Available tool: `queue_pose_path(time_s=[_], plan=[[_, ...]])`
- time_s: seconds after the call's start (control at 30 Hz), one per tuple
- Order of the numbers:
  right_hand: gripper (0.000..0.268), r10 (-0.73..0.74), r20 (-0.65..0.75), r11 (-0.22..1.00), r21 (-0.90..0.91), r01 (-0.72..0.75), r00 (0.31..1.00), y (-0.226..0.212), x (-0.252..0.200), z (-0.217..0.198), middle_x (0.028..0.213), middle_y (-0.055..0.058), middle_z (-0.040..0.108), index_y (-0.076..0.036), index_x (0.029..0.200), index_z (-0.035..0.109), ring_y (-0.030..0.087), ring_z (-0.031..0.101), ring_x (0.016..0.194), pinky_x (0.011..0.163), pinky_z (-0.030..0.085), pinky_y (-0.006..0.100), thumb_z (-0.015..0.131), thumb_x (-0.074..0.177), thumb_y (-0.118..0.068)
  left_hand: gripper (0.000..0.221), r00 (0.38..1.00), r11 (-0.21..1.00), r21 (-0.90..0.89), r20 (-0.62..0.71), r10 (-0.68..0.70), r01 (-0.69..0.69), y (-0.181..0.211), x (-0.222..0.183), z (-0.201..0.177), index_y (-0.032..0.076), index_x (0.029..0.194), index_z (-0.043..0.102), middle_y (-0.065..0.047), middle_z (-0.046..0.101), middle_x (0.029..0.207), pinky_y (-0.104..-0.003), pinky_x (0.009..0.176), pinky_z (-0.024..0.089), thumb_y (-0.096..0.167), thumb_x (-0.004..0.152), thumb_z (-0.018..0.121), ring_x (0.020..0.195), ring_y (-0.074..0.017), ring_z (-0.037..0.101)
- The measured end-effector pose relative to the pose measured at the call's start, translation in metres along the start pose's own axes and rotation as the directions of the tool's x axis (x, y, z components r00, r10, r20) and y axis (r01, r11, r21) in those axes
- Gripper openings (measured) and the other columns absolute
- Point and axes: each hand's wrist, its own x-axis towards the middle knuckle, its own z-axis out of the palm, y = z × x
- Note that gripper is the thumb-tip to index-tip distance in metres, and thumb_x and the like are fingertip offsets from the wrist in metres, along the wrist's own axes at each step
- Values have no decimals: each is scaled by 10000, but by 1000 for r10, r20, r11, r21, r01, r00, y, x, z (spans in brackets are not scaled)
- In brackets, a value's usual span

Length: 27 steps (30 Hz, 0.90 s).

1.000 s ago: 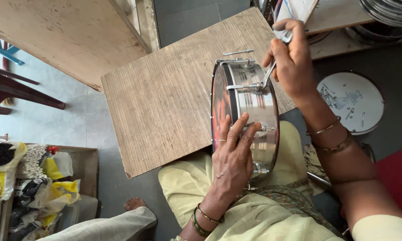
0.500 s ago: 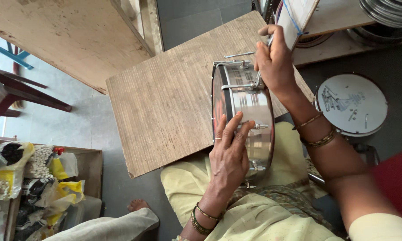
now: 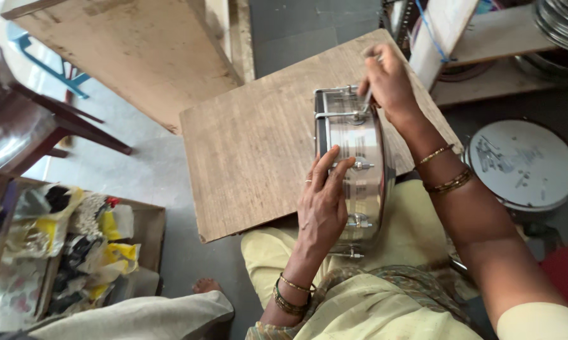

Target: The person uses a wrench to tighten bolts on a metal drum frame, then places a drumhead over the frame and fits a metal ring on top.

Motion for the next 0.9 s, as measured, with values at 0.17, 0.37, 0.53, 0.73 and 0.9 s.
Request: queue_pose_path(time_s=[0.17,0.37,0.53,0.73,0.9], plan=[[246,-241,-143,936,226,269,960,-38,-11,-4,782,54,618,-15,1378,438,124,619,610,494,492,257,403,1199,-179,593,999,1000,-18,-33,4,-5,-5,4,-1,170,1412,579,-112,492,1557,-478,1144,456,-59,866,552,1437,-389,488],[197,-6,40,960,280,-6,999,-96,-64,-22,707,12,570,-36,1270,539,72,428,462,382,342,241,499,1132,-171,616,999,998,-55,-49,-23,21,-13,8,-2,174,1412,569,-108,484,1567,-471,1107,478,-70,847,534,1406,-372,518],[298,108,255,956,-293,-29,961,-107,-129,-11,630,29,610,-94,1233,713,88,505,481,392,381,277,700,947,-173,563,994,996,-90,-111,-25,15,-19,8,0,165,1468,513,-144,456,1602,-455,1076,512,-33,941,530,1391,-385,546],[383,-117,343,815,-503,287,932,-105,-150,0,830,190,723,-80,1221,693,272,734,692,604,551,371,776,879,-227,579,979,985,-174,-203,-35,-1,-18,7,9,67,1574,341,-223,394,1616,-456,1076,516,46,1027,529,1407,-435,514],[303,-210,303,737,-576,354,930,-99,-147,8,847,189,713,-97,1178,694,352,715,737,626,556,422,749,896,-192,568,971,984,-178,-229,-72,31,-17,8,9,27,1560,358,-248,455,1566,-461,1092,506,82,1030,556,1398,-452,528]])
